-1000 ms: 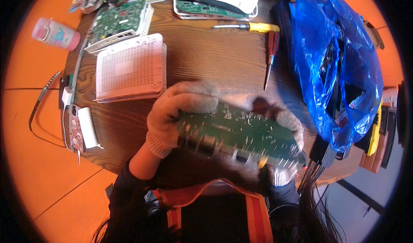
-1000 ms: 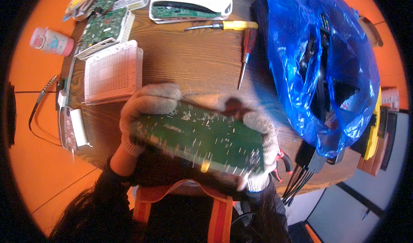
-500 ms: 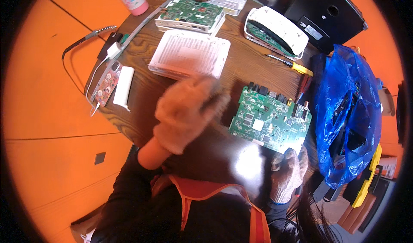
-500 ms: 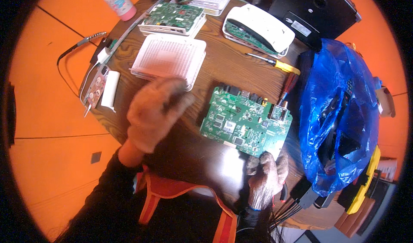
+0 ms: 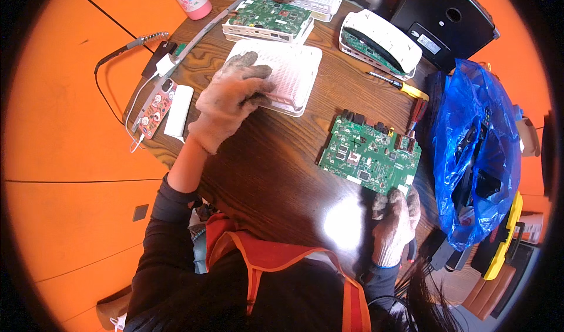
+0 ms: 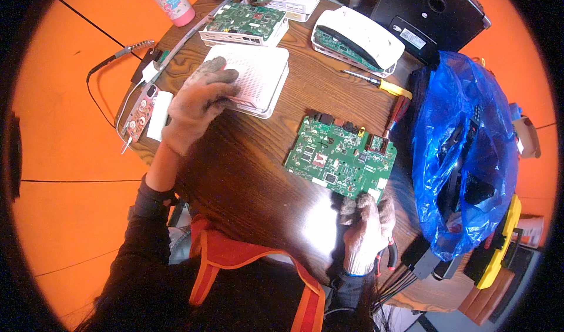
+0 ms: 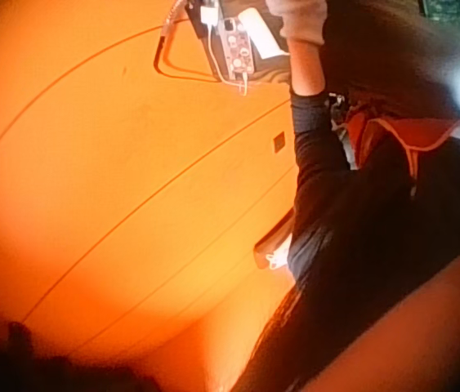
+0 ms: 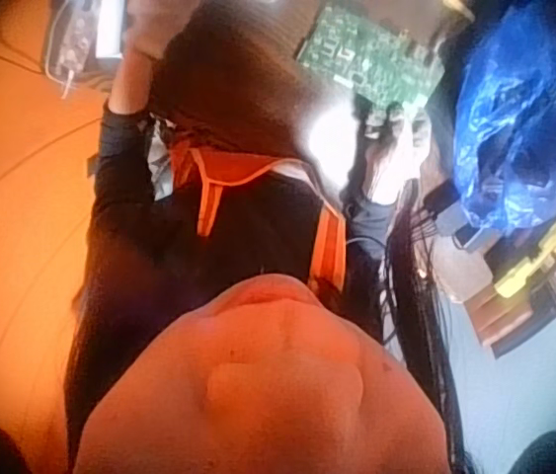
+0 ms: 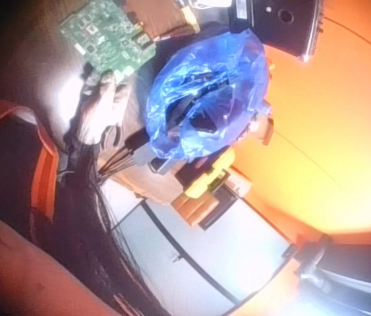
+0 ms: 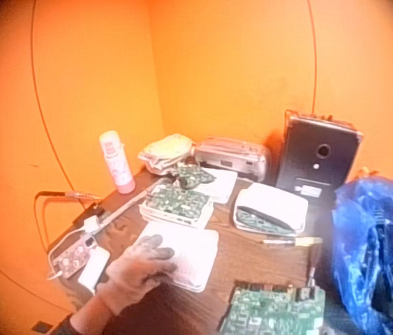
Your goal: The person disassembles electronic components on a wooden table, removing small parts from a circuit board and placing them aside. They then handle a white plastic casing and a black remote control, using a screwdriver to open the remote's battery compartment.
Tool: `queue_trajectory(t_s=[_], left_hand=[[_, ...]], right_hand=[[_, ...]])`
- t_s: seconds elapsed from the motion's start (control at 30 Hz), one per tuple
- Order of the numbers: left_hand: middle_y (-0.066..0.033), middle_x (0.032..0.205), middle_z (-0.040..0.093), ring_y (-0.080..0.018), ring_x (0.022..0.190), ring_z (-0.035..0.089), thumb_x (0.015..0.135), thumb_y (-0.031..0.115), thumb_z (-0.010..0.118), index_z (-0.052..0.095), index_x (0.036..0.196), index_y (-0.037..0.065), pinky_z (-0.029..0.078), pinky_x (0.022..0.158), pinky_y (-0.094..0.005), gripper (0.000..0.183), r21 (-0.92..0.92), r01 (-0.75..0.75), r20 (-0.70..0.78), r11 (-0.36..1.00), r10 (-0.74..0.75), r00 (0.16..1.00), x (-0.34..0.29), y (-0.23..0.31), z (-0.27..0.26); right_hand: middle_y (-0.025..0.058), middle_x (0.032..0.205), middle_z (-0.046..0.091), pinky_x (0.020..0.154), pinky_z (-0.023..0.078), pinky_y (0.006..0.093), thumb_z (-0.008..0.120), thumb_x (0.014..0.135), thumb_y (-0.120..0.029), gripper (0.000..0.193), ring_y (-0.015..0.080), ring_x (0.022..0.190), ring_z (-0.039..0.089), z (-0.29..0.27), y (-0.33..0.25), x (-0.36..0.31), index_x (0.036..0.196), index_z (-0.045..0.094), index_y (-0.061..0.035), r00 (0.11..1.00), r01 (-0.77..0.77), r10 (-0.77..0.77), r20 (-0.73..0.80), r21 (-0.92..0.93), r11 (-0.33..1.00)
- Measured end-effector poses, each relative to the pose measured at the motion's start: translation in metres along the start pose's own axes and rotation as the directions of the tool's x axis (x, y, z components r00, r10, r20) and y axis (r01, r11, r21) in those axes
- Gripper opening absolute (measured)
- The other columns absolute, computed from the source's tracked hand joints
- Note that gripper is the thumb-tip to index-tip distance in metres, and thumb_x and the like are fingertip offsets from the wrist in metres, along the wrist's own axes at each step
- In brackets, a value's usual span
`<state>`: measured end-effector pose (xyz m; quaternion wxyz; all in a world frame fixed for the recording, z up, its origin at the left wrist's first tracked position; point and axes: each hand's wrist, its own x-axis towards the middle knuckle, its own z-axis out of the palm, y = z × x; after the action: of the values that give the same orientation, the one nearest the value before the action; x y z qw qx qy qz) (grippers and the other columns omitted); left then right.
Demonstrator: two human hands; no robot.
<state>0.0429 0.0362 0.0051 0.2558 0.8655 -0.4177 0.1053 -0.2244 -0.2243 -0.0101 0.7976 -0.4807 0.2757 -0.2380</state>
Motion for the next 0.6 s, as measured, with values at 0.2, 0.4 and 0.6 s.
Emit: queue_trajectory(t_s=[0.2, 0.4, 0.6], left_hand=[[-0.0121, 0.121, 0.070, -0.0340, 0.128, 0.057, 0.082, 0.007, 0.072, 0.073, 0.103, 0.004, 0.044, 0.108, -0.0438, 0.021, -0.137, -0.030, -0.248, 0.990, -0.005, 0.969, -0.002, 0.003, -0.039], [-0.0150, 0.117, 0.069, -0.0347, 0.120, 0.060, 0.085, 0.005, 0.067, 0.071, 0.105, 0.004, 0.046, 0.103, -0.0426, 0.021, 0.082, 0.031, -0.294, 0.996, -0.006, 0.956, -0.001, -0.008, -0.071], [-0.0168, 0.117, 0.067, -0.0366, 0.118, 0.060, 0.074, -0.004, 0.066, 0.067, 0.105, 0.007, 0.046, 0.104, -0.0449, 0.032, 0.225, -0.059, -0.193, 0.973, 0.103, 0.976, 0.001, -0.007, -0.045]], right_hand=[[0.0159, 0.104, 0.068, 0.063, 0.058, 0.0270, 0.058, 0.093, 0.004, 0.032, 0.0218, 0.075, 0.067, 0.010, 0.004, 0.009, 0.124, 0.054, 0.0002, 0.989, -0.079, 0.104, -0.106, 0.218, 0.973], [0.0138, 0.089, 0.068, 0.053, 0.053, 0.0244, 0.060, 0.097, -0.012, 0.030, 0.0181, 0.067, 0.065, 0.084, 0.022, 0.048, 0.120, 0.053, 0.0066, 0.938, -0.209, 0.160, 0.307, 0.134, 0.969], [0.0136, 0.093, 0.071, 0.059, 0.058, 0.0268, 0.059, 0.098, -0.010, 0.027, 0.0190, 0.068, 0.068, 0.152, 0.056, 0.063, 0.122, 0.056, 0.0040, 0.850, -0.348, 0.289, 0.440, 0.057, 0.936]])
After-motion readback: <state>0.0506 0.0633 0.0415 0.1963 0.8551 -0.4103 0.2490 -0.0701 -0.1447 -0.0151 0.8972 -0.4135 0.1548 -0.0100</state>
